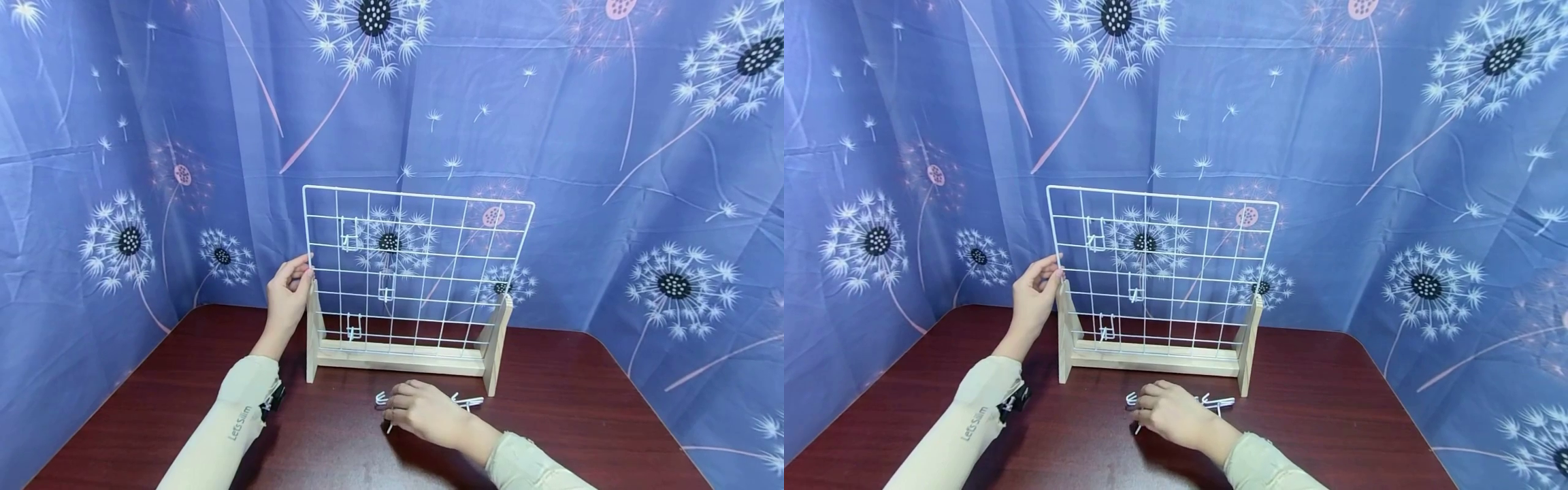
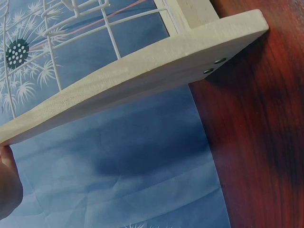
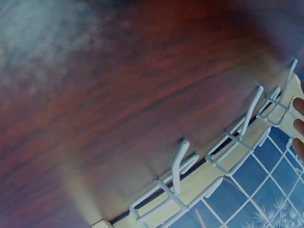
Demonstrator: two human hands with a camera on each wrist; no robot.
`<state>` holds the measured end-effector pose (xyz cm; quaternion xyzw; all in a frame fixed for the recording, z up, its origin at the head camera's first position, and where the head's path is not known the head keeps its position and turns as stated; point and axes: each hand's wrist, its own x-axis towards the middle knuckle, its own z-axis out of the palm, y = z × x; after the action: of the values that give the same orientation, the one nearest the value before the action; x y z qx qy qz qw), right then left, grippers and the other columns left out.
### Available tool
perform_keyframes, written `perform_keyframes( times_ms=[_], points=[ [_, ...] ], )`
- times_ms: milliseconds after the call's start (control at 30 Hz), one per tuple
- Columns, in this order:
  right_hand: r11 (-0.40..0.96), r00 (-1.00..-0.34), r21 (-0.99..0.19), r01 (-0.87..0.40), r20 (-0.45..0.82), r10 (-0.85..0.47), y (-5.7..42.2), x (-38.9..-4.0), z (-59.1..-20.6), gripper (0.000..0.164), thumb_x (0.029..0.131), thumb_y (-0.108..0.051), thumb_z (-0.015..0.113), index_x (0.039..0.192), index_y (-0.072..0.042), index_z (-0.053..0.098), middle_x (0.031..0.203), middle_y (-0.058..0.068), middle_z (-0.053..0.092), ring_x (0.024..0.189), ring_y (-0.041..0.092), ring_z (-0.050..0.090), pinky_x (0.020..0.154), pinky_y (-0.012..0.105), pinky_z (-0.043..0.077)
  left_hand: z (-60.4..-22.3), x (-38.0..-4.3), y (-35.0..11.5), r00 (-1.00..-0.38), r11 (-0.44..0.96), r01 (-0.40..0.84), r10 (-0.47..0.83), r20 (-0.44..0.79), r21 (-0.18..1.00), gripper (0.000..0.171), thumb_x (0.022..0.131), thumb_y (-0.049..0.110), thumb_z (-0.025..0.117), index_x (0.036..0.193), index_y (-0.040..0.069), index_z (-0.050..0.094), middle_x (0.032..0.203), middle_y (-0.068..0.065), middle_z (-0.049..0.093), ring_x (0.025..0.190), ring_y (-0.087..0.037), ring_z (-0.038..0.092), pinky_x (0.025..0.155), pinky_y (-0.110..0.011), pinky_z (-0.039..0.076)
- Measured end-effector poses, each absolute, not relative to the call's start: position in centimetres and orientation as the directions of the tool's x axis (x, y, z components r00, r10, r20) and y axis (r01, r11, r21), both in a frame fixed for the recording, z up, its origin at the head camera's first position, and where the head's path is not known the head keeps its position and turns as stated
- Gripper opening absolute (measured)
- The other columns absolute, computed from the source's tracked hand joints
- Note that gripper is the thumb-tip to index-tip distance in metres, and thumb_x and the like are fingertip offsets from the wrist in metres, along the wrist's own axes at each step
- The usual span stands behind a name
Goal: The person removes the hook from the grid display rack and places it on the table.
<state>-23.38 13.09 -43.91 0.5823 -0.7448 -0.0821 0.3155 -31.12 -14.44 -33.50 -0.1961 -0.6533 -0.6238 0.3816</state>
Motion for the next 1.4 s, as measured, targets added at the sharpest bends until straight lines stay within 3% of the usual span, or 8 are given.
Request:
perform_keyframes(
  times_ms=[233,433,600,733,1067,1400],
  points=[
    [0.355,-0.157,0.338,-0.872,0.493,-0.856,13.0,-23.7,-42.9,0.023,0.084,-0.019,0.069,0.106,-0.014,0.072,0.104,-0.002,0.070,0.100,0.015,0.062,0.091,0.027,0.050,-33.4,-31.0,-14.4,-0.627,0.153,0.733,-0.225,0.746,0.663,0.027,0.087,-0.013,0.058,0.114,-0.015,0.062,0.092,-0.029,0.056,0.080,-0.011,0.059,0.067,-0.012,0.051],
    [0.441,-0.214,0.285,-0.851,0.578,-0.787,12.9,-23.9,-42.1,0.037,0.086,-0.019,0.069,0.121,-0.009,0.066,0.117,0.005,0.067,0.107,0.020,0.061,0.099,0.032,0.048,-33.4,-31.0,-14.4,-0.626,0.158,0.732,-0.225,0.746,0.662,0.027,0.087,-0.013,0.058,0.114,-0.015,0.062,0.092,-0.030,0.056,0.081,-0.011,0.059,0.067,-0.011,0.051],
    [0.500,-0.259,0.239,-0.832,0.630,-0.732,12.6,-23.9,-41.3,0.037,0.100,-0.026,0.051,0.129,-0.004,0.059,0.124,0.010,0.062,0.115,0.025,0.057,0.104,0.040,0.043,-33.5,-31.0,-14.4,-0.627,0.157,0.732,-0.223,0.746,0.663,0.026,0.088,-0.012,0.058,0.114,-0.015,0.062,0.092,-0.030,0.057,0.081,-0.010,0.059,0.067,-0.011,0.051],
    [0.529,-0.279,0.204,-0.823,0.666,-0.691,12.2,-24.0,-40.7,0.041,0.103,-0.029,0.042,0.131,-0.001,0.056,0.128,0.013,0.059,0.121,0.029,0.054,0.109,0.042,0.038,-33.5,-30.9,-14.4,-0.628,0.146,0.735,-0.222,0.746,0.662,0.026,0.088,-0.013,0.058,0.114,-0.016,0.061,0.092,-0.031,0.056,0.080,-0.011,0.058,0.067,-0.010,0.051],
    [0.601,-0.315,0.089,-0.794,0.785,-0.534,11.2,-24.5,-39.7,0.045,0.102,-0.029,0.046,0.135,0.001,0.051,0.133,0.015,0.055,0.124,0.032,0.050,0.106,0.048,0.040,-33.3,-30.9,-14.3,-0.625,0.150,0.735,-0.226,0.747,0.661,0.027,0.087,-0.013,0.059,0.114,-0.016,0.062,0.092,-0.032,0.057,0.081,-0.012,0.059,0.068,-0.011,0.051],
    [0.624,-0.388,-0.145,-0.768,0.880,-0.273,9.2,-25.5,-38.2,0.053,0.091,-0.013,0.064,0.137,0.004,0.047,0.134,0.019,0.052,0.125,0.034,0.047,0.107,0.044,0.039,-33.6,-31.2,-14.3,-0.625,0.144,0.737,-0.228,0.746,0.661,0.027,0.088,-0.013,0.058,0.114,-0.015,0.062,0.093,-0.031,0.057,0.081,-0.008,0.059,0.066,-0.010,0.050]
  ],
)
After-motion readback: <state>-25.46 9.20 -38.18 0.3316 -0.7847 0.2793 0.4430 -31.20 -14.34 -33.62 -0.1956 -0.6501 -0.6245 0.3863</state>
